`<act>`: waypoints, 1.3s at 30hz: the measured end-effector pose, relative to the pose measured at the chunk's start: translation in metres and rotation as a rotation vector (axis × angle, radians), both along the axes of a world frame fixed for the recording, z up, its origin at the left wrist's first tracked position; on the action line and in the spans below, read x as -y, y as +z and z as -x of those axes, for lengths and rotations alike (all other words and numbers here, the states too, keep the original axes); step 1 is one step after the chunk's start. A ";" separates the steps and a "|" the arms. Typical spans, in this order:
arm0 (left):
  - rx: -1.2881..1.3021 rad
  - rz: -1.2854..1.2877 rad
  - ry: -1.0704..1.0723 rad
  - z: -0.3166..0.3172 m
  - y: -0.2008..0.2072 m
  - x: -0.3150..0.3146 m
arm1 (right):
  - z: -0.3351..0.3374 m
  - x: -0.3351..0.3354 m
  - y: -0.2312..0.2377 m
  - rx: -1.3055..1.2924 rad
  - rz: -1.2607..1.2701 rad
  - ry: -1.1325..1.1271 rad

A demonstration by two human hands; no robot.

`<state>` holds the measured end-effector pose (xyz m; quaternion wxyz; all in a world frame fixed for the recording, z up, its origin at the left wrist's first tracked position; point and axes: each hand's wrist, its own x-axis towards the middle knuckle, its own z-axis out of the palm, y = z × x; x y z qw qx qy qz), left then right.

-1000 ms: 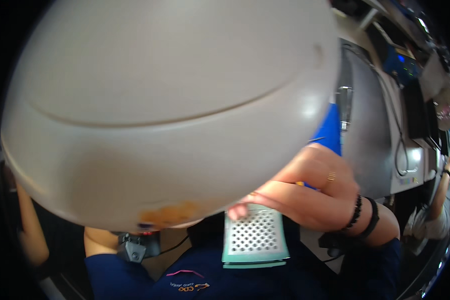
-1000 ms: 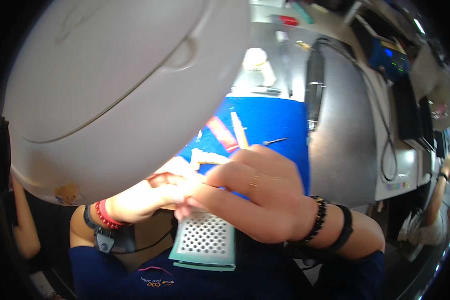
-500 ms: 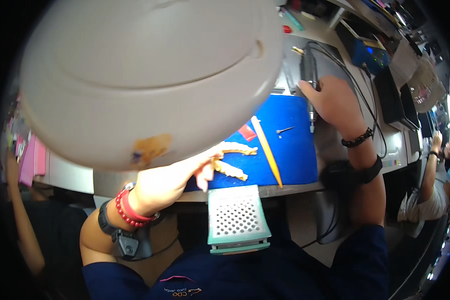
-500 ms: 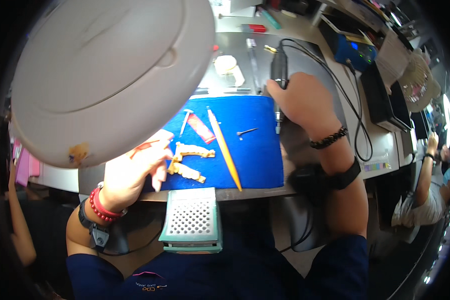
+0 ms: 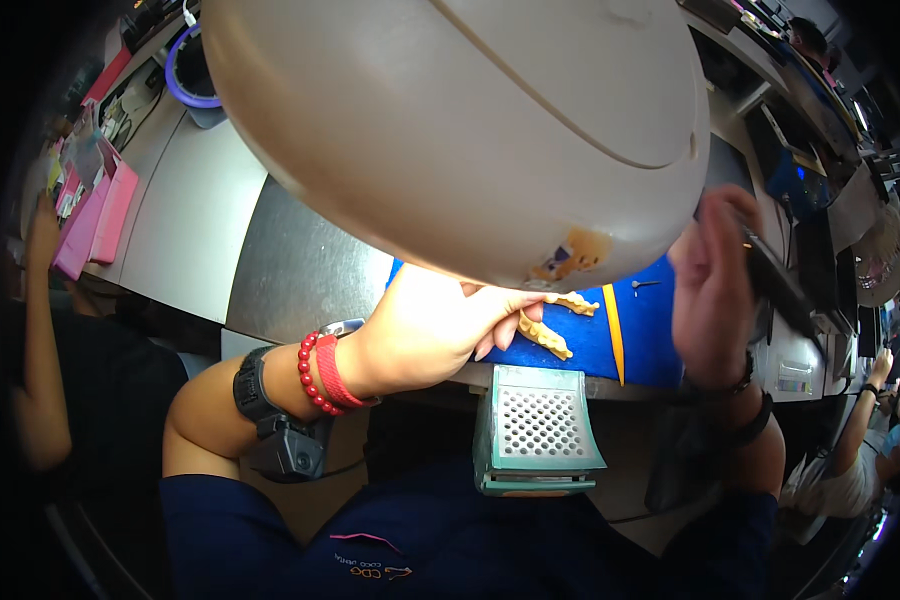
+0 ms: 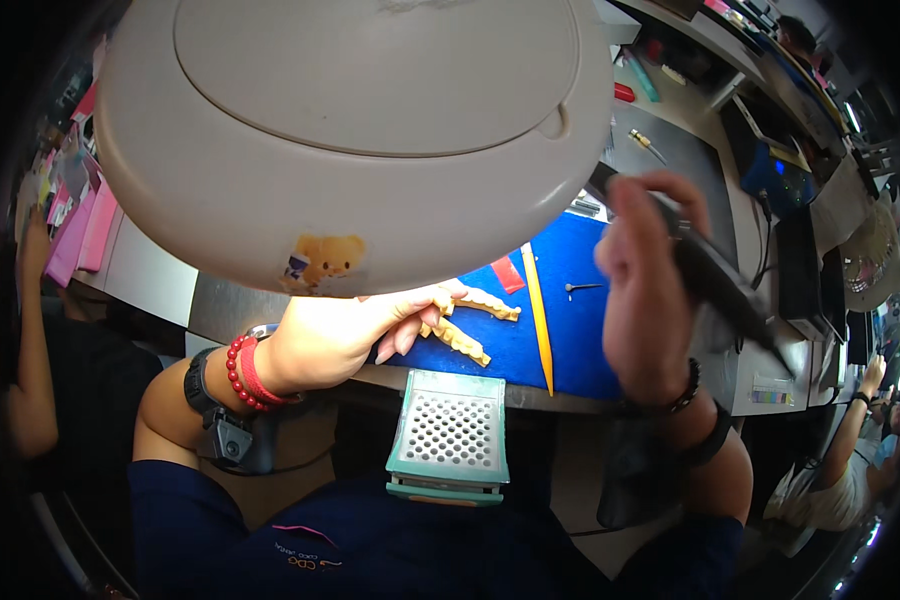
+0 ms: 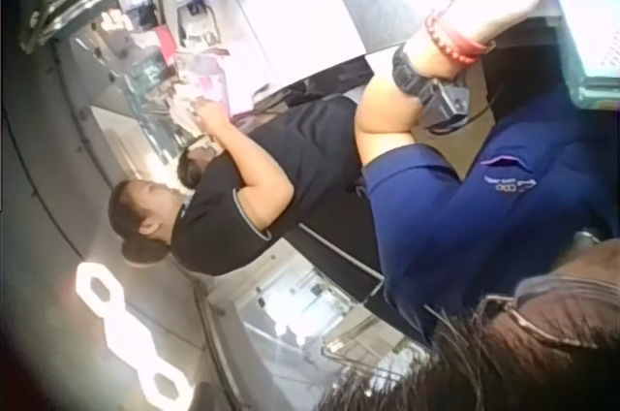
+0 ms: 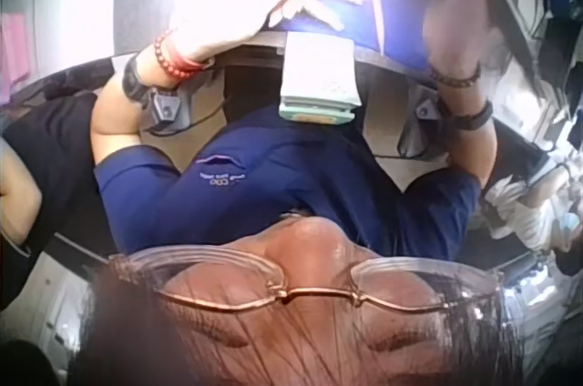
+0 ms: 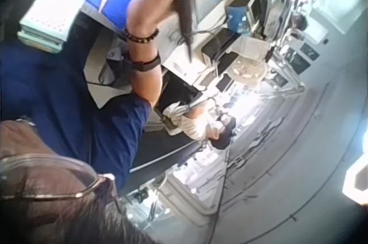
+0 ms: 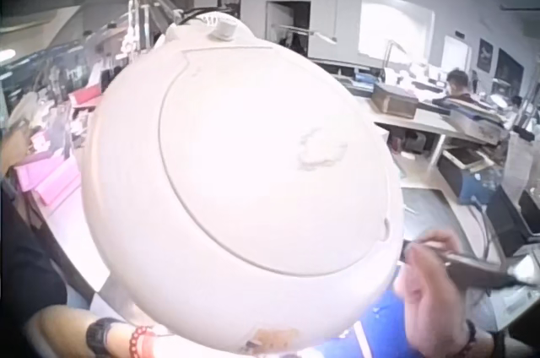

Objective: Filing and refining a dental bridge model using a rotary tool in a laboratory setting.

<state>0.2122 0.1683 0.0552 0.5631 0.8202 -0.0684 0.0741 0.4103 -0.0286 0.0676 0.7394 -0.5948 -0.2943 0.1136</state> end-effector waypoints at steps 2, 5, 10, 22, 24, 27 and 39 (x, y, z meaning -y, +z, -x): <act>-0.155 -0.106 0.026 0.000 0.006 0.000 | 0.021 -0.015 0.002 -0.128 0.040 0.104; 0.241 -0.263 0.249 -0.007 0.002 0.003 | 0.033 -0.016 -0.013 -0.059 -0.054 0.280; 0.337 -0.544 0.210 0.001 -0.012 -0.001 | 0.044 -0.027 0.023 0.113 0.331 0.532; 0.431 -0.361 0.096 -0.009 0.002 0.020 | 0.042 -0.007 0.015 0.162 0.470 0.743; 0.519 -0.392 0.129 -0.009 0.000 0.020 | 0.050 -0.007 0.008 0.058 0.388 0.694; 0.496 -0.493 0.116 -0.009 0.006 0.018 | 0.055 -0.006 0.007 -0.088 0.296 0.639; 0.531 -0.929 0.263 -0.017 0.000 0.023 | 0.052 -0.002 0.000 0.113 0.574 0.639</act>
